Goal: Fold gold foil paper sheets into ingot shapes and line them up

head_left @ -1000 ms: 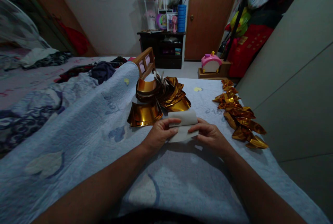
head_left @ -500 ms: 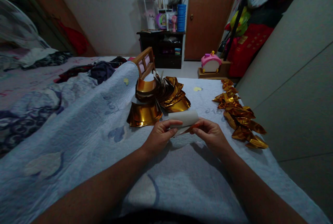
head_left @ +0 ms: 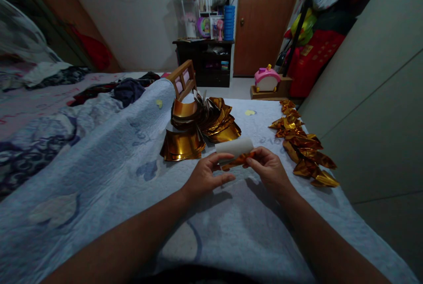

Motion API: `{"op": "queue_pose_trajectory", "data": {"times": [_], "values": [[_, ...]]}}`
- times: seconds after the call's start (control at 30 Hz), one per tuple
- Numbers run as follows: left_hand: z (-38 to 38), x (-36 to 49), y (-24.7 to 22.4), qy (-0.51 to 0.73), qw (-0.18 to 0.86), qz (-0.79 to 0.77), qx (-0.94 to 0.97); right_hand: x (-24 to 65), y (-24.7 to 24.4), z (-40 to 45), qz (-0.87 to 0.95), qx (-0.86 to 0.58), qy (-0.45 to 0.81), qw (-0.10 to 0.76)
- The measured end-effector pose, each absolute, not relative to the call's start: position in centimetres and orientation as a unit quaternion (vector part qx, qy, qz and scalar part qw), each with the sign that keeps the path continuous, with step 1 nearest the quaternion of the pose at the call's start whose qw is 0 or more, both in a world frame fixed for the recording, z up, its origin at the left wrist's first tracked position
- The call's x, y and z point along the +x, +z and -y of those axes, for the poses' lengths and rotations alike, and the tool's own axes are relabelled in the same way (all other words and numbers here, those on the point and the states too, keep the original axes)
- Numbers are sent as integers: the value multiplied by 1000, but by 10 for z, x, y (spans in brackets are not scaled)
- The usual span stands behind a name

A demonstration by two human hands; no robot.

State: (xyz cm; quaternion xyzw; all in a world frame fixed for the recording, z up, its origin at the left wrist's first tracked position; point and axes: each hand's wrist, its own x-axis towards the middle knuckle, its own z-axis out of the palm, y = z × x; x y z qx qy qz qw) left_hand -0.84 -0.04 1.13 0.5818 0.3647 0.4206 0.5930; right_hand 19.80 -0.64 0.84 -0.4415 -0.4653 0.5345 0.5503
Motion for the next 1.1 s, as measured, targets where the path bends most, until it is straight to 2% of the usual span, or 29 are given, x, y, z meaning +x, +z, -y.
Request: {"op": "queue_pose_trajectory", "data": {"times": [0.17, 0.37, 0.7, 1.1], "values": [[2, -1, 13, 454, 568, -416, 547, 195, 8, 7, 470, -433, 543, 545], [0, 0, 16, 471, 581, -419, 515, 192, 5, 5, 443, -397, 556, 581], [-2, 2, 15, 487, 598, -396, 498, 197, 13, 10, 496, -432, 561, 502], [-1, 3, 11, 490, 600, -408, 483, 196, 13, 11, 518, -473, 509, 499]]}}
